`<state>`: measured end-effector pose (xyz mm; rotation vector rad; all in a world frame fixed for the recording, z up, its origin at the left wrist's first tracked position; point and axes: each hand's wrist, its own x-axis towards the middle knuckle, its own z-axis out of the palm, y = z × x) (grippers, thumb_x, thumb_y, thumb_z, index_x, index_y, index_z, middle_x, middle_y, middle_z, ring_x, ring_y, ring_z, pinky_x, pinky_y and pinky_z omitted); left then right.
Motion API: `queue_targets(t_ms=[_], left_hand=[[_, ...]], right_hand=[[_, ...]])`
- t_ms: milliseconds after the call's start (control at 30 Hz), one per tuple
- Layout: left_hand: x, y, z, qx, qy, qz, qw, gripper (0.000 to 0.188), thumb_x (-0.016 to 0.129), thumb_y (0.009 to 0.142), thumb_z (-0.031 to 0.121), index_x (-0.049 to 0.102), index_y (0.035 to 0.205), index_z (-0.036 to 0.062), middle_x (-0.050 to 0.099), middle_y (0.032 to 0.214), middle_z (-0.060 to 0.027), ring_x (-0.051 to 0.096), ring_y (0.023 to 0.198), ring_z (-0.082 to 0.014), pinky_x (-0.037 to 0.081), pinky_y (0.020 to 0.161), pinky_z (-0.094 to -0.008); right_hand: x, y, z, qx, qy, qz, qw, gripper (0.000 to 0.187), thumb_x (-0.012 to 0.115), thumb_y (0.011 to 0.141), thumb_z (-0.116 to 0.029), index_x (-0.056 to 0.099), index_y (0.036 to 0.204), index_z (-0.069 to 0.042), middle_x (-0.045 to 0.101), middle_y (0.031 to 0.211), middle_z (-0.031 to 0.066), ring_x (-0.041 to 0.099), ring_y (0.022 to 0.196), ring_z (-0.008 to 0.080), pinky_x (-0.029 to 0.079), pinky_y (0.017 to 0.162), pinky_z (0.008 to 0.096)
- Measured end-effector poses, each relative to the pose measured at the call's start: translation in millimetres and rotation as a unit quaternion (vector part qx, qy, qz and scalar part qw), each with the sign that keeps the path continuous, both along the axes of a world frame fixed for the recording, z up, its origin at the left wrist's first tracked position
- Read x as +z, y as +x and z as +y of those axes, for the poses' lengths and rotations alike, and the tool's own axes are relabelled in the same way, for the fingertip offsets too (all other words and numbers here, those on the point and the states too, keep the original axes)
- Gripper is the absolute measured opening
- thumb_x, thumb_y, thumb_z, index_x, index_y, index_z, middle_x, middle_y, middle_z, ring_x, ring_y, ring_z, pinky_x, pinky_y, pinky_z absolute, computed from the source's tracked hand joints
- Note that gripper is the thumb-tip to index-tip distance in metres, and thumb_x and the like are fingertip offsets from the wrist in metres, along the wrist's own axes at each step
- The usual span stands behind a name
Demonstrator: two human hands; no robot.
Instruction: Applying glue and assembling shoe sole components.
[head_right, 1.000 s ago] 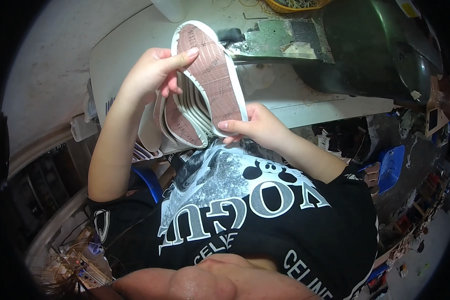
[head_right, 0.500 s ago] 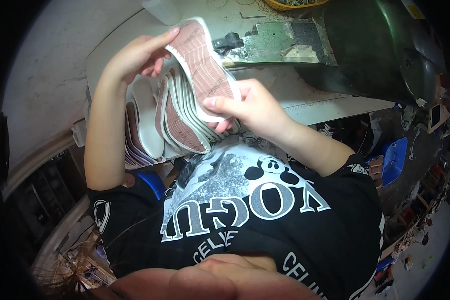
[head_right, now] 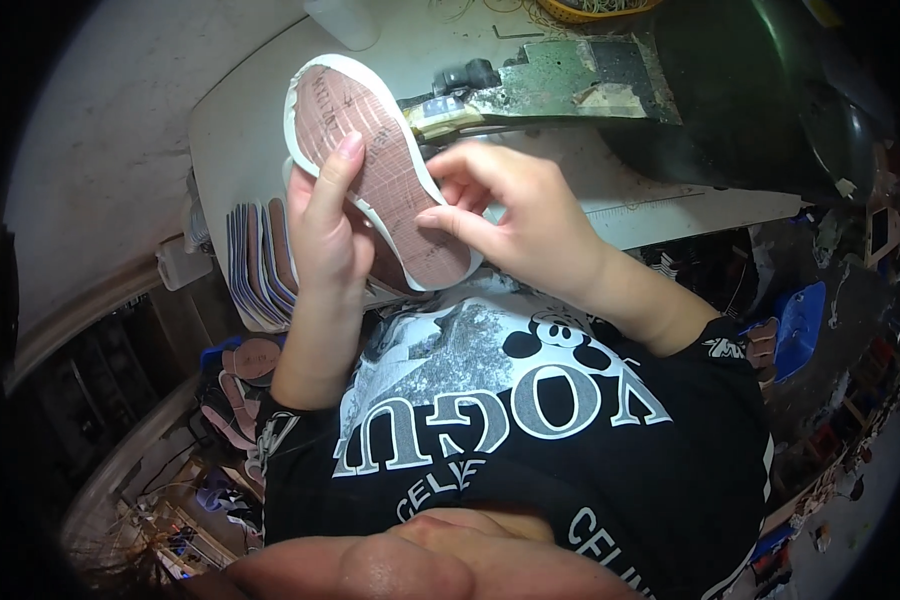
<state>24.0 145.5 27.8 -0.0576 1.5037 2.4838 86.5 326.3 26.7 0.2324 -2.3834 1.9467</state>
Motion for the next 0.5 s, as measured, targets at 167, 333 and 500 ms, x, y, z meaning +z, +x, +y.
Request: queue_targets(t_ms=[167, 333, 500], left_hand=[[-0.5, 4.7, 0.4, 0.002, 0.021, -0.018, 1.0, 0.035, 0.063, 0.094, 0.008, 0.053, 0.126, -0.0017, 0.065, 0.111, -0.0098, 0.065, 0.1, -0.0163, 0.053, 0.089, -0.0301], [-1.5, 29.6, 7.3, 0.051, -0.092, 0.119, 0.987, 0.037, 0.064, 0.092, 0.004, 0.051, 0.127, -0.0017, 0.063, 0.114, -0.0105, 0.063, 0.103, -0.0173, 0.05, 0.093, -0.0306], [-3.6, 41.7, 7.6, 0.032, -0.15, 0.115, 0.981, 0.043, 0.064, 0.091, 0.001, 0.049, 0.131, -0.0016, 0.062, 0.118, -0.0114, 0.062, 0.104, -0.0175, 0.048, 0.095, -0.0305]], right_hand=[[-13.3, -2.3, -5.6, -0.065, 0.13, 0.177, 0.973, 0.012, 0.073, 0.086, -0.009, 0.068, 0.088, 0.002, 0.065, 0.072, 0.0095, 0.063, 0.061, 0.0158, 0.051, 0.057, 0.0293], [-24.7, -3.2, 3.9, -0.076, -0.156, -0.108, 0.979, 0.016, 0.069, 0.092, -0.013, 0.067, 0.086, 0.001, 0.065, 0.071, 0.0019, 0.058, 0.064, 0.0082, 0.045, 0.057, 0.0244], [-19.6, -0.2, 5.4, -0.012, -0.055, 0.044, 0.997, 0.015, 0.07, 0.091, -0.013, 0.069, 0.095, 0.001, 0.066, 0.078, 0.0022, 0.059, 0.071, 0.0084, 0.048, 0.064, 0.0248]])
